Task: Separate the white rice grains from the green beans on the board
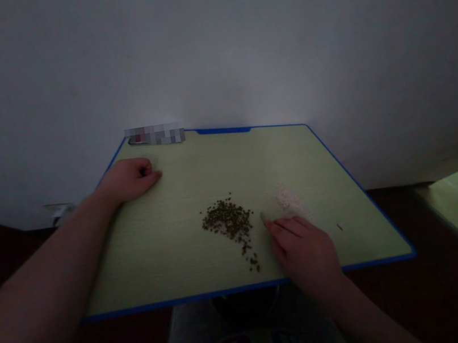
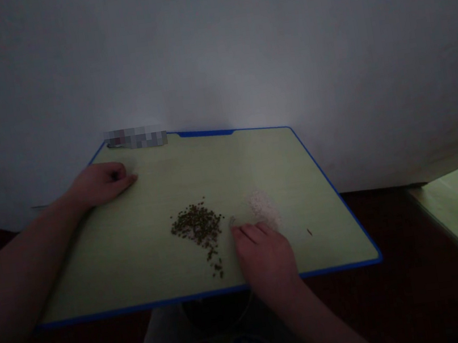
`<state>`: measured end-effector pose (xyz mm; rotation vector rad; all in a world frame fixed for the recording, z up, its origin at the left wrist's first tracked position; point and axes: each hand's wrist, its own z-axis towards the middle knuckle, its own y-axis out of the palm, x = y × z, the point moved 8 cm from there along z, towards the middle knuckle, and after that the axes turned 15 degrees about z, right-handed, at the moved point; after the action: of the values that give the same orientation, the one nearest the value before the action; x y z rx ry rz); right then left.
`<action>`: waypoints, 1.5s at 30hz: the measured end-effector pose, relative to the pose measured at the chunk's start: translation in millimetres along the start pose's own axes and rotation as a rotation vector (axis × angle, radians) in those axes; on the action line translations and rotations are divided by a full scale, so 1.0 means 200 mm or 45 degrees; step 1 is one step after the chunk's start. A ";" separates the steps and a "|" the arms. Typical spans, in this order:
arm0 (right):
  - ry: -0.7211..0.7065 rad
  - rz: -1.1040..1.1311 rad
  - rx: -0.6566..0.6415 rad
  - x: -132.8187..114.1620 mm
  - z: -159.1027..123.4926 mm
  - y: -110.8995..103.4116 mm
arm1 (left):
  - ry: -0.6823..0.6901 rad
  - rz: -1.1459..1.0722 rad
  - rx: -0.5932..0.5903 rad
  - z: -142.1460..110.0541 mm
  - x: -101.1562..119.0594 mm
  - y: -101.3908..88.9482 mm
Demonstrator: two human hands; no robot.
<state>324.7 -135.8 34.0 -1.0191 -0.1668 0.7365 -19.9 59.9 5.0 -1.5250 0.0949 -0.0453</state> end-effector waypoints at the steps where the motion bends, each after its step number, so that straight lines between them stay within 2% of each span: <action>1: 0.017 -0.023 0.023 0.02 0.00 -0.02 | -0.001 -0.003 0.003 0.00 0.00 0.00; 3: 0.010 -0.044 0.071 0.05 -0.02 -0.05 | -0.003 -0.016 0.007 0.00 0.00 0.00; 6: -0.084 0.015 0.065 0.01 -0.02 -0.06 | -0.003 -0.043 0.006 -0.01 0.01 -0.01; 11: -0.189 0.110 -0.090 -0.08 -0.02 0.00 | 0.003 -0.038 0.003 -0.02 0.03 -0.03; 17: -0.207 0.128 -0.125 -0.10 -0.01 0.06 | 0.020 -0.041 -0.002 -0.03 0.03 -0.04; 21: -0.156 0.061 -0.111 -0.07 0.00 0.06 | 0.005 -0.035 -0.012 -0.02 0.03 -0.03; 25: -0.061 -0.027 -0.010 -0.01 0.00 0.00 | -0.044 -0.020 -0.036 -0.02 0.01 -0.02; 29: -0.047 -0.030 0.048 0.00 -0.02 -0.05 | -0.006 -0.034 -0.017 -0.02 0.02 -0.03; 37: -0.079 0.039 -0.093 -0.09 0.01 0.05 | -0.022 -0.031 -0.020 -0.02 0.01 -0.02; 45: 0.088 -0.105 -0.097 0.04 0.06 0.07 | -0.012 -0.004 -0.009 -0.01 0.02 -0.03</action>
<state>318.5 -117.5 28.0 -1.1020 -0.1771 0.6229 -16.6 56.4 9.8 -1.5324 0.0853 -0.0401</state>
